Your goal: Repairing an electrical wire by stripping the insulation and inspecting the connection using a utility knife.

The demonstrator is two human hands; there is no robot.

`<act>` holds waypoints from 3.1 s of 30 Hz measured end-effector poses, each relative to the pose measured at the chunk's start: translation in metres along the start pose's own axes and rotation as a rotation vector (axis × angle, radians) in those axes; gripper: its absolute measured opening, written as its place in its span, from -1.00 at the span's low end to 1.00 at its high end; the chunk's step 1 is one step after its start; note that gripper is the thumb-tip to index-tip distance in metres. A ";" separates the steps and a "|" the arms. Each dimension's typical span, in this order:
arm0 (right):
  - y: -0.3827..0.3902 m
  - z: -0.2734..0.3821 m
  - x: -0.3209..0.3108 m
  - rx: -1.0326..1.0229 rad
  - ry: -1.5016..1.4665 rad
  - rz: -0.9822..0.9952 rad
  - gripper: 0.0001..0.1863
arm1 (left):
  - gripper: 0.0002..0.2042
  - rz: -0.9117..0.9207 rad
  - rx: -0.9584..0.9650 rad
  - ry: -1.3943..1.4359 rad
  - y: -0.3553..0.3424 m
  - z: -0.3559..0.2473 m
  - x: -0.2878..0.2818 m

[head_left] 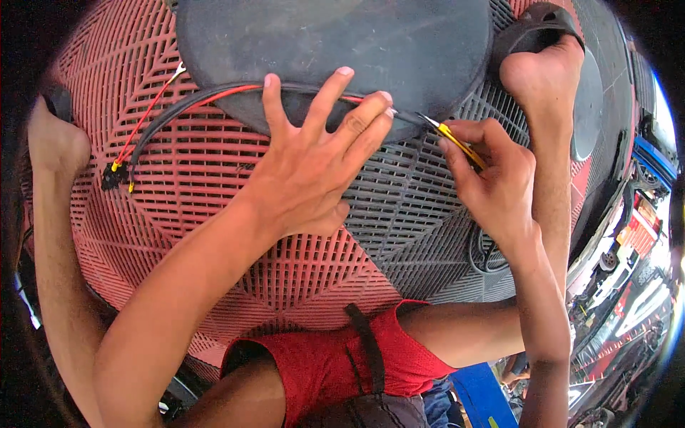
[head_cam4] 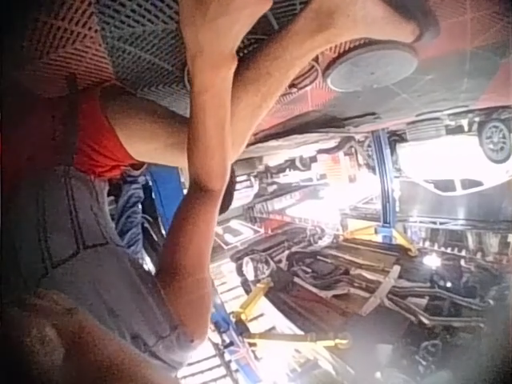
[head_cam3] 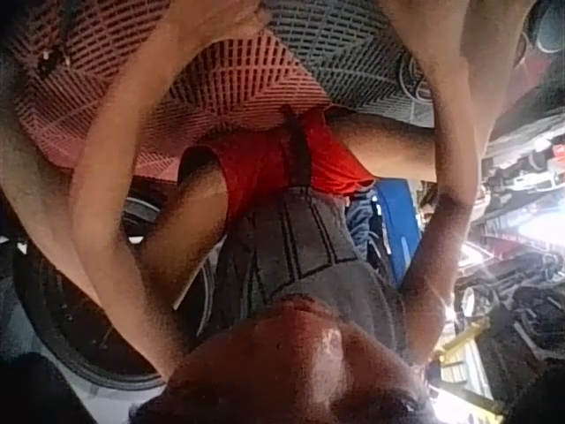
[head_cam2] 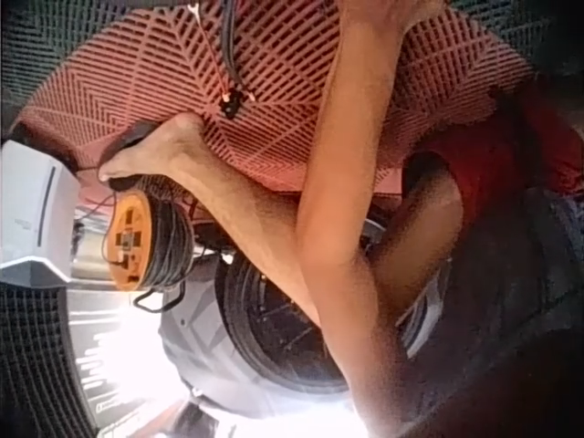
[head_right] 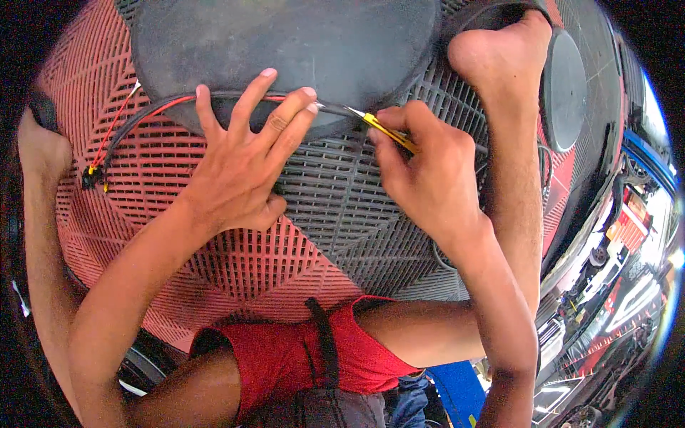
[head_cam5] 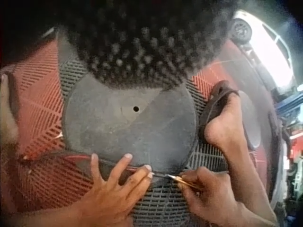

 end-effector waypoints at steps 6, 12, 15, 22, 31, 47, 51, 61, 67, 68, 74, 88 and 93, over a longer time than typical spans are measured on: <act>-0.007 0.007 0.002 -0.128 0.088 0.056 -0.85 | 0.04 0.005 0.027 -0.014 0.000 0.002 0.002; -0.003 0.014 0.005 -0.229 0.175 0.053 -0.82 | 0.03 -0.027 0.053 -0.055 0.001 0.001 0.003; -0.002 0.013 0.008 -0.221 0.181 0.048 -0.82 | 0.03 -0.011 0.051 -0.059 0.001 0.002 0.004; -0.003 0.016 0.007 -0.264 0.207 0.040 -0.82 | 0.02 -0.045 0.060 -0.062 0.001 0.001 0.004; -0.001 0.019 0.010 -0.282 0.222 0.039 -0.81 | -0.02 -0.033 0.052 -0.032 0.002 0.001 0.006; -0.002 0.025 0.010 -0.183 0.285 0.144 -0.86 | 0.05 -0.102 0.093 -0.149 0.006 0.003 0.013; -0.004 0.019 0.008 -0.211 0.247 0.143 -0.86 | 0.05 -0.112 0.085 -0.129 0.006 0.004 0.014; -0.003 0.020 0.009 -0.204 0.195 0.082 -0.84 | 0.07 -0.089 0.086 -0.151 0.006 0.004 0.012; -0.003 0.021 0.013 -0.204 0.274 0.091 -0.82 | 0.10 -0.069 0.084 -0.122 0.004 0.003 0.008; -0.002 0.023 0.014 -0.208 0.277 0.091 -0.83 | 0.11 -0.028 0.076 -0.076 0.004 0.003 0.007; -0.001 0.032 0.015 -0.171 0.319 0.130 -0.87 | 0.09 -0.097 0.091 -0.147 0.006 0.005 0.011; 0.001 0.017 0.010 -0.158 0.236 0.153 -0.86 | 0.05 -0.125 0.090 -0.167 0.009 0.007 0.013; 0.004 0.014 0.007 -0.185 0.173 0.051 -0.82 | 0.06 -0.050 0.076 -0.051 0.004 0.003 0.010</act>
Point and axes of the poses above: each hand's wrist, its own y-axis away from the middle knuckle, its own x-axis out of the palm, z = x × y, the point moved 6 cm from there along -y, towards the middle knuckle, and after that the axes turned 4 degrees about -z, right-handed, at the moved point
